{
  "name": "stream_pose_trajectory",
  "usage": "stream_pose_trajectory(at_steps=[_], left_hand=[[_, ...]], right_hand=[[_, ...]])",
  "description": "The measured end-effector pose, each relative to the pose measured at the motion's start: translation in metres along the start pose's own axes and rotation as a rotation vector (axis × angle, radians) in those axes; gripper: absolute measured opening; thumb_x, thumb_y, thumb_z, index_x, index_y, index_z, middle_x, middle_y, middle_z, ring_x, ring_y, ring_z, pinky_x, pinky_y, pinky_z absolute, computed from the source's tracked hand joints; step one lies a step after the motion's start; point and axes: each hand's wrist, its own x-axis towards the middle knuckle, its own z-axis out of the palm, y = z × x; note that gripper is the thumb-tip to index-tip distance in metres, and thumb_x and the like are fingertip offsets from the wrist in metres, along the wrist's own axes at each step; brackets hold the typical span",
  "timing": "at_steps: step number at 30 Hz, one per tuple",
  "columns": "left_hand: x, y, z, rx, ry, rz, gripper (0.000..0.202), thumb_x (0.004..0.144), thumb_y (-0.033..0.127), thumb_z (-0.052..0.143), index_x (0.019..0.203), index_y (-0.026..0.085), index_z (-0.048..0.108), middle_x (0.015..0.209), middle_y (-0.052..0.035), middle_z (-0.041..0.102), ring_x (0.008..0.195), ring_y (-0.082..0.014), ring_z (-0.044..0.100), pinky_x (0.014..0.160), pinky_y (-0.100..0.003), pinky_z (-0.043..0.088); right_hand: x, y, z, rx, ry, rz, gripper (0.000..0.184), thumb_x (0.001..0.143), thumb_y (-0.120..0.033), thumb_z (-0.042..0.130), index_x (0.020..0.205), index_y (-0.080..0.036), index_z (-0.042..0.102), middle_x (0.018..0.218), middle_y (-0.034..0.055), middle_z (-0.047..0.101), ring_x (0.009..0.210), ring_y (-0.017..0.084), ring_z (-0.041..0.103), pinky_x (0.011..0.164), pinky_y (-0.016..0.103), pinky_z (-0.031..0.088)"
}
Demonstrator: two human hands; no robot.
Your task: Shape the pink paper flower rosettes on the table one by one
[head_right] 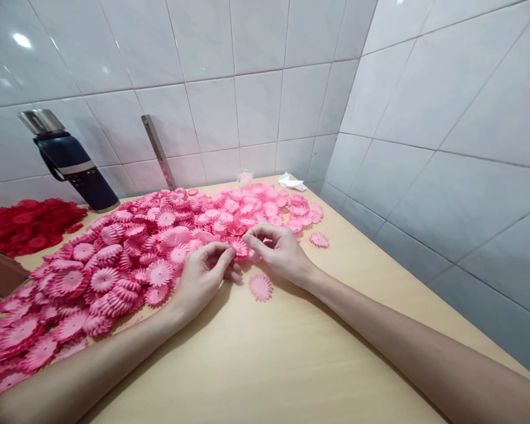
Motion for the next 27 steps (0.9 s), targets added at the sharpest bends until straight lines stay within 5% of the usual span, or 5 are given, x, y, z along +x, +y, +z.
stream_pose_trajectory(at_steps=[10,20,27], left_hand=[[-0.001,0.003,0.000,0.022,-0.029,0.011,0.021,0.085,0.030,0.056,0.081,0.010,0.062,0.064,-0.0046,0.065,0.053,-0.0147,0.067,0.053,-0.023,0.055],[-0.003,0.008,0.002,-0.023,0.022,0.009,0.019,0.081,0.030,0.058,0.076,0.013,0.059,0.063,-0.0009,0.061,0.051,-0.0130,0.064,0.050,-0.023,0.055],[-0.004,0.006,0.001,-0.042,0.078,-0.005,0.018,0.080,0.030,0.059,0.077,0.013,0.059,0.062,-0.0009,0.060,0.053,-0.0130,0.063,0.049,-0.023,0.055]], right_hand=[[-0.002,0.003,0.001,-0.103,-0.024,-0.079,0.020,0.081,-0.038,0.064,0.075,-0.019,0.062,0.079,0.0032,0.060,0.069,0.015,0.056,0.061,0.029,0.048],[0.006,0.015,0.002,-0.006,0.288,-0.018,0.027,0.077,-0.045,0.065,0.078,-0.020,0.057,0.074,0.0016,0.055,0.065,0.015,0.052,0.059,0.027,0.045],[0.003,0.010,0.007,0.009,0.309,-0.087,0.021,0.080,-0.039,0.064,0.077,-0.020,0.056,0.075,0.0024,0.058,0.072,0.016,0.056,0.066,0.028,0.048]])
